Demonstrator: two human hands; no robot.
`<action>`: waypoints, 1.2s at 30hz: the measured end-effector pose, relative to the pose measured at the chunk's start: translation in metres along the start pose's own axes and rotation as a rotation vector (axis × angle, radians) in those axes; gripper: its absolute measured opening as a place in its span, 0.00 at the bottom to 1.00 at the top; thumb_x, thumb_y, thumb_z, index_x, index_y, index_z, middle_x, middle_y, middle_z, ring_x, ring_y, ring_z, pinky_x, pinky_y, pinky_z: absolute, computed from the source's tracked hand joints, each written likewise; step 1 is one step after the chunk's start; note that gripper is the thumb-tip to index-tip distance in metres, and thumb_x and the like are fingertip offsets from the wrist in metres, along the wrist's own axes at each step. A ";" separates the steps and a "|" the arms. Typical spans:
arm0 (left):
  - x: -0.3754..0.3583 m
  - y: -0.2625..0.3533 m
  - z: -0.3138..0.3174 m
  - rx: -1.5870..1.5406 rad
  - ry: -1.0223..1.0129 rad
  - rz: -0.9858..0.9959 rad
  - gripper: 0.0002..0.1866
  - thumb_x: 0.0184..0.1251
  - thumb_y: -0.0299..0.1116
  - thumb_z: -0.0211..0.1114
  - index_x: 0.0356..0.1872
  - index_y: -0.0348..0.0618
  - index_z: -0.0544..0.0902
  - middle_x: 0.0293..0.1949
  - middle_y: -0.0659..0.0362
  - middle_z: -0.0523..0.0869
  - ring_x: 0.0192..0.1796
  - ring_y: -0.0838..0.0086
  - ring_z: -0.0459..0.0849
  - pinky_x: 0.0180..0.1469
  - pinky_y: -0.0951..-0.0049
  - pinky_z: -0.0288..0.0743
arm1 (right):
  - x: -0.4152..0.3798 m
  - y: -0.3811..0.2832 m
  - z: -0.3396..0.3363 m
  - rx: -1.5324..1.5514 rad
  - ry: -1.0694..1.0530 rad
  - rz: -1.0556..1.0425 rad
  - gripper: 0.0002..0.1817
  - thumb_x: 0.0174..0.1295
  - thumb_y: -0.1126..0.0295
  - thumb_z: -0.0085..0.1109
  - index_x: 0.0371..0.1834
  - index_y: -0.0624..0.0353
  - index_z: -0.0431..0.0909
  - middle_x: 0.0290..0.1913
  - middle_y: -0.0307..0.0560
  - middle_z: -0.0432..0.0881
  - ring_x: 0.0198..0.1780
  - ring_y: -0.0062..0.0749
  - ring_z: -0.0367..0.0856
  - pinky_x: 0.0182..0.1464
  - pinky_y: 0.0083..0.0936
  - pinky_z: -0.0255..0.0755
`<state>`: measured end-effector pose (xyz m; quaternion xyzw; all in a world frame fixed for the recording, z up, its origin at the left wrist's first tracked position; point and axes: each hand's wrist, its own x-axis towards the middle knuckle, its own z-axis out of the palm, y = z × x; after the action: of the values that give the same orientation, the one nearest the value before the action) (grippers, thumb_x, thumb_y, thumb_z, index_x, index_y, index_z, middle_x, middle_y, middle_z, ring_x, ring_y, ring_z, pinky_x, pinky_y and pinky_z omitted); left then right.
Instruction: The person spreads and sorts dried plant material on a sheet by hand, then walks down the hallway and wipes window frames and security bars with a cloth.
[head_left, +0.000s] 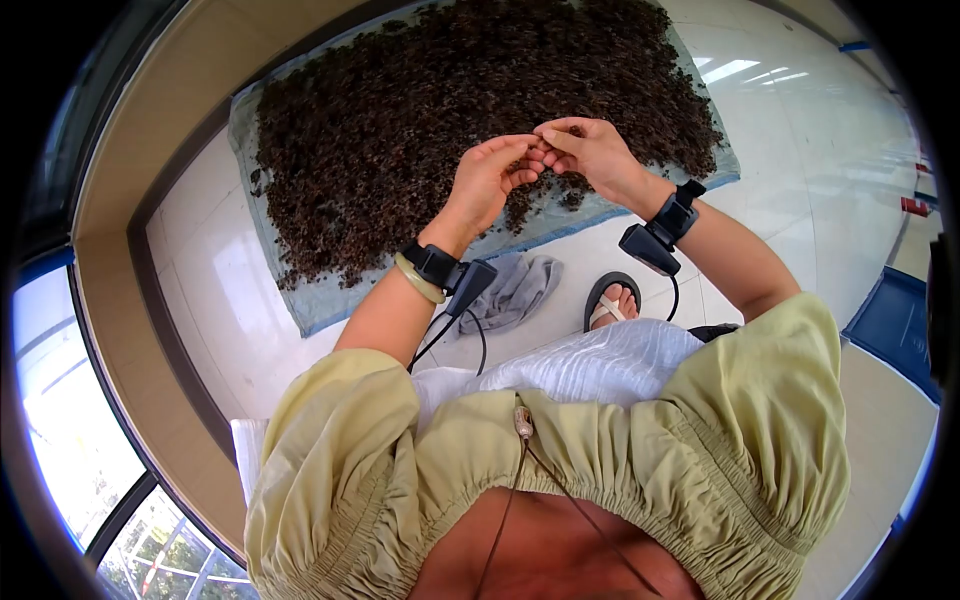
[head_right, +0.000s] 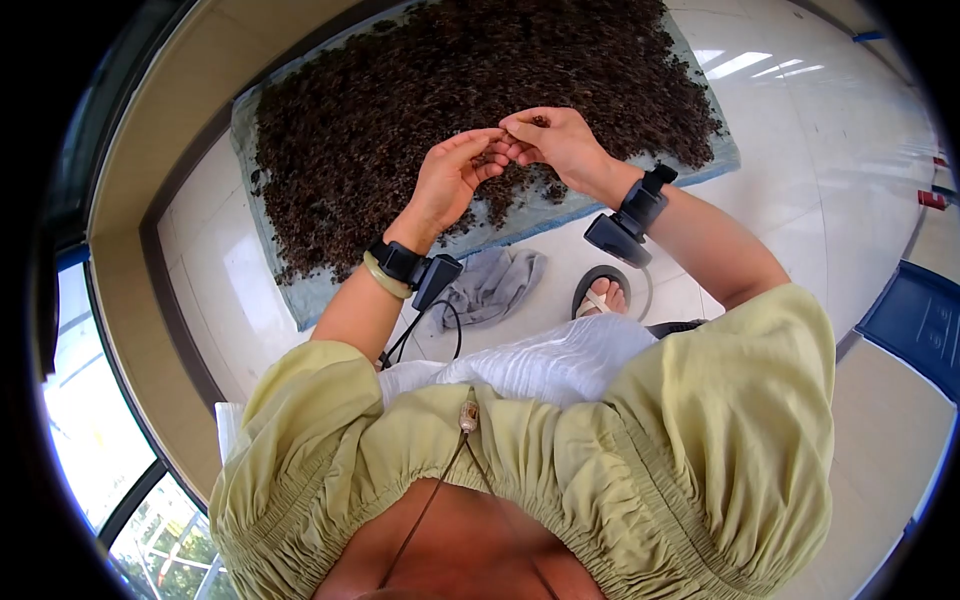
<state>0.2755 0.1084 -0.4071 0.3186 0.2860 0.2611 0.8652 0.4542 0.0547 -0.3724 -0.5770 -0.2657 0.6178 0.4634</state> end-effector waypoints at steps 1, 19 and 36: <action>0.000 -0.001 0.002 0.013 0.024 0.003 0.10 0.72 0.28 0.60 0.48 0.33 0.82 0.40 0.57 0.87 0.38 0.78 0.84 0.42 0.79 0.80 | 0.000 0.000 0.000 -0.014 -0.013 0.005 0.11 0.69 0.73 0.57 0.50 0.68 0.79 0.38 0.47 0.84 0.34 0.21 0.81 0.38 0.16 0.78; -0.004 -0.031 -0.043 1.211 0.339 0.484 0.09 0.59 0.37 0.72 0.31 0.41 0.89 0.40 0.59 0.87 0.46 0.66 0.80 0.51 0.65 0.74 | 0.008 0.017 -0.008 -0.177 -0.073 0.008 0.21 0.66 0.70 0.63 0.60 0.66 0.74 0.45 0.45 0.83 0.44 0.27 0.86 0.41 0.18 0.79; -0.026 0.007 -0.124 1.872 0.354 0.582 0.12 0.56 0.37 0.74 0.41 0.47 0.88 0.44 0.59 0.80 0.52 0.61 0.72 0.56 0.59 0.64 | 0.017 0.034 -0.018 -0.481 -0.079 0.061 0.37 0.63 0.72 0.62 0.75 0.56 0.58 0.70 0.58 0.67 0.58 0.38 0.78 0.52 0.31 0.77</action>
<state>0.1737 0.1464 -0.4722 0.8868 0.4123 0.1758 0.1124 0.4640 0.0515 -0.4131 -0.6540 -0.4057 0.5723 0.2830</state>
